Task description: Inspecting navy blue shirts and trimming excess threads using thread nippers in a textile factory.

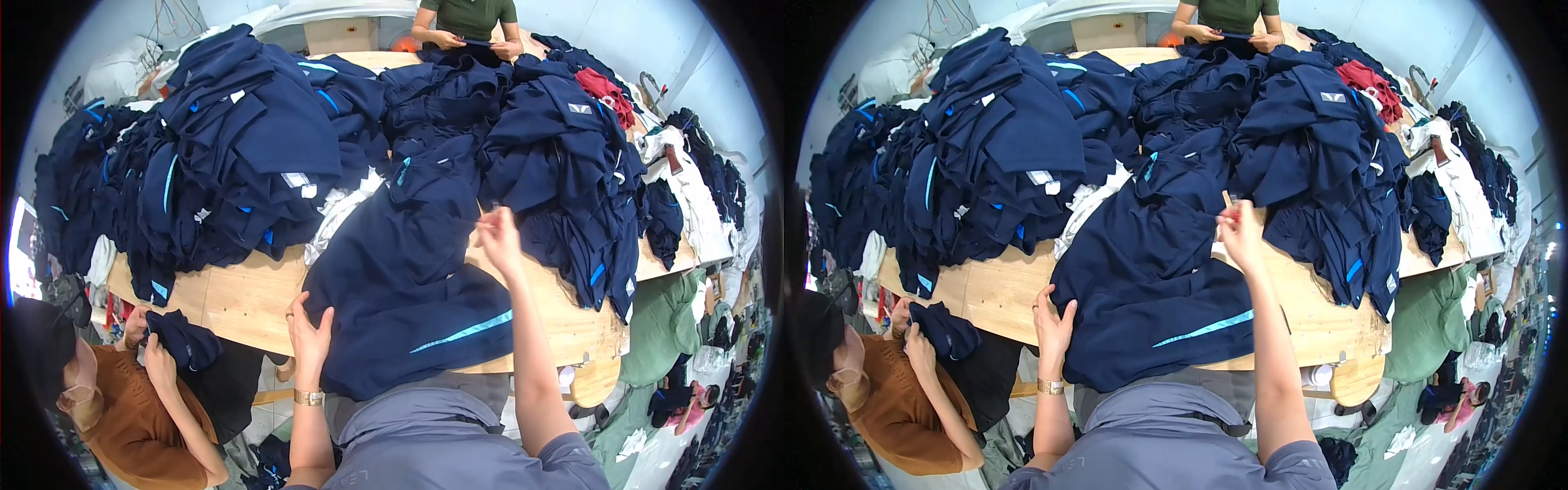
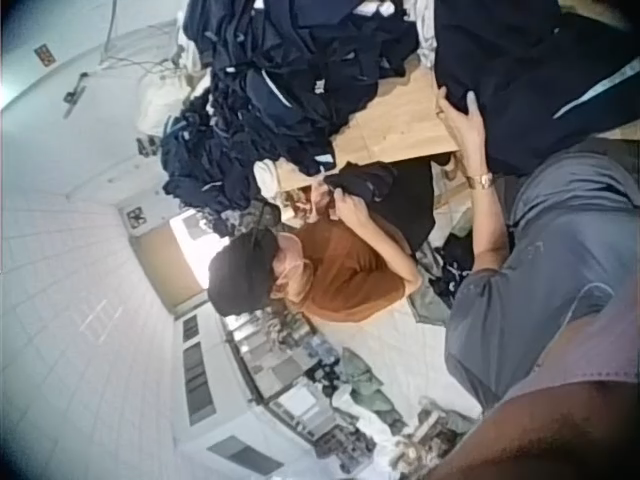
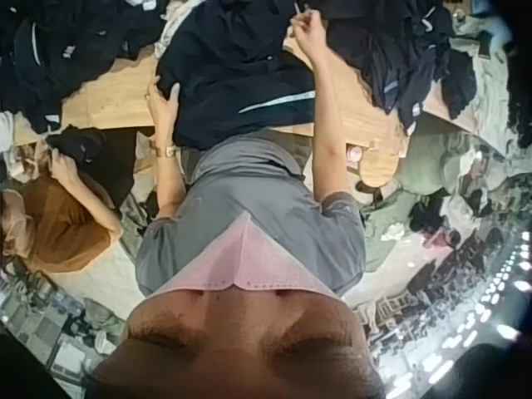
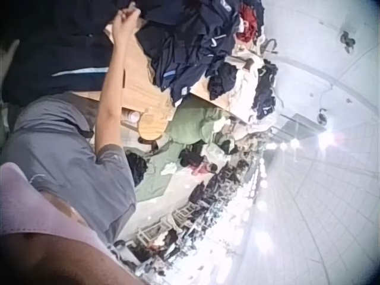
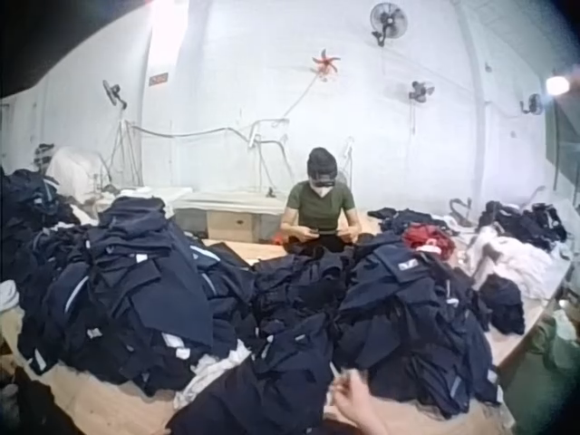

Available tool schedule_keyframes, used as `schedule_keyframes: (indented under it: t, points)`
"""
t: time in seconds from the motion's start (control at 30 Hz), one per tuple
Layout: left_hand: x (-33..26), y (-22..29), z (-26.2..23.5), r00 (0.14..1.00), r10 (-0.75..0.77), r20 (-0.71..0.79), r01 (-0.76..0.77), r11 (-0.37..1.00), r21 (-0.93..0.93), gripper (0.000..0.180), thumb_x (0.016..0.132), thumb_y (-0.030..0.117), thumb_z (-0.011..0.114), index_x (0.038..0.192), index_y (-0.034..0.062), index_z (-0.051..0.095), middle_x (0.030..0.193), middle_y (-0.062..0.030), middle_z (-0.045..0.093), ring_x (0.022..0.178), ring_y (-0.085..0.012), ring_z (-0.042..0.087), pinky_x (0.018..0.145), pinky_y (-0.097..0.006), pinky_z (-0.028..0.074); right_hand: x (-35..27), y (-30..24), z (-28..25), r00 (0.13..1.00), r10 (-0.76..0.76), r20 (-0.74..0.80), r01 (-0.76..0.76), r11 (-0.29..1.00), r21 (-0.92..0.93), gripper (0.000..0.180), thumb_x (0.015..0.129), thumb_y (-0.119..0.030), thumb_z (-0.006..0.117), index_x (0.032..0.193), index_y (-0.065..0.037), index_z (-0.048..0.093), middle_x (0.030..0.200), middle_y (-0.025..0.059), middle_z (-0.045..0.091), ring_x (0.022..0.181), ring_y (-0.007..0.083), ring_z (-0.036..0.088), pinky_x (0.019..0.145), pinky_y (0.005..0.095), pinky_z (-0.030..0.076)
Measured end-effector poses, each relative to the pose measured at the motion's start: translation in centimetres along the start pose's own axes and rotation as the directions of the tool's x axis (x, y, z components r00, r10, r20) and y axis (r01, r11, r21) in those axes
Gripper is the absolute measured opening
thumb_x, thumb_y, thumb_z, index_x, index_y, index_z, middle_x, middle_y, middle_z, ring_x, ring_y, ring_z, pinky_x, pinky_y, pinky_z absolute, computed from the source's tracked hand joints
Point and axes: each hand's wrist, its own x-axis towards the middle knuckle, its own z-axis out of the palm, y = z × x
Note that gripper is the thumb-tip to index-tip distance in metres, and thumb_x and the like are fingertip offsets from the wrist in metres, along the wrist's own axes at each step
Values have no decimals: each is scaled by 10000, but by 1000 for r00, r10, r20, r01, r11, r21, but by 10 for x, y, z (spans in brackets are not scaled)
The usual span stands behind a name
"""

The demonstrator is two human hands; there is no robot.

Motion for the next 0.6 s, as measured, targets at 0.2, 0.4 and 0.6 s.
schedule_keyframes:
  t: [0.2, 0.4, 0.6]
  points:
    - [1, 14, -4, 999, 39, -16, -40, 998, -48, 459, 769, 174, 664, 1145, 4, 465, 1096, -223, 497, 1036, -346, 472, 881, -379, 386, 16, 17, 50, 997, -20, 72, 53, 871, -489, 338, 749, -143, 627, 953, -33, 382, 880, 206, 504, 828, 431, 516, 746, 454, 424]
    - [-1, -2, -11, 999, -41, -20, 40, 999, -32, 451, 777, 181, 659, 1141, 6, 460, 1108, -216, 504, 1052, -349, 468, 898, -388, 373, -32, -51, 16, 985, 143, -94, -126, 977, 173, 251, 779, -60, 621, 887, -57, 394, 727, 34, 466, 537, 107, 520, 457, 235, 454]
    - [7, 3, -5, 998, -71, -1, 70, 995, -73, 439, 791, 224, 650, 1127, 4, 473, 1093, -214, 512, 1044, -344, 475, 889, -393, 377, -101, -101, -101, 966, 164, -202, -69, 911, 408, 287, 717, 61, 585, 782, -101, 358, 657, -17, 409, 541, 49, 417, 413, 155, 387]
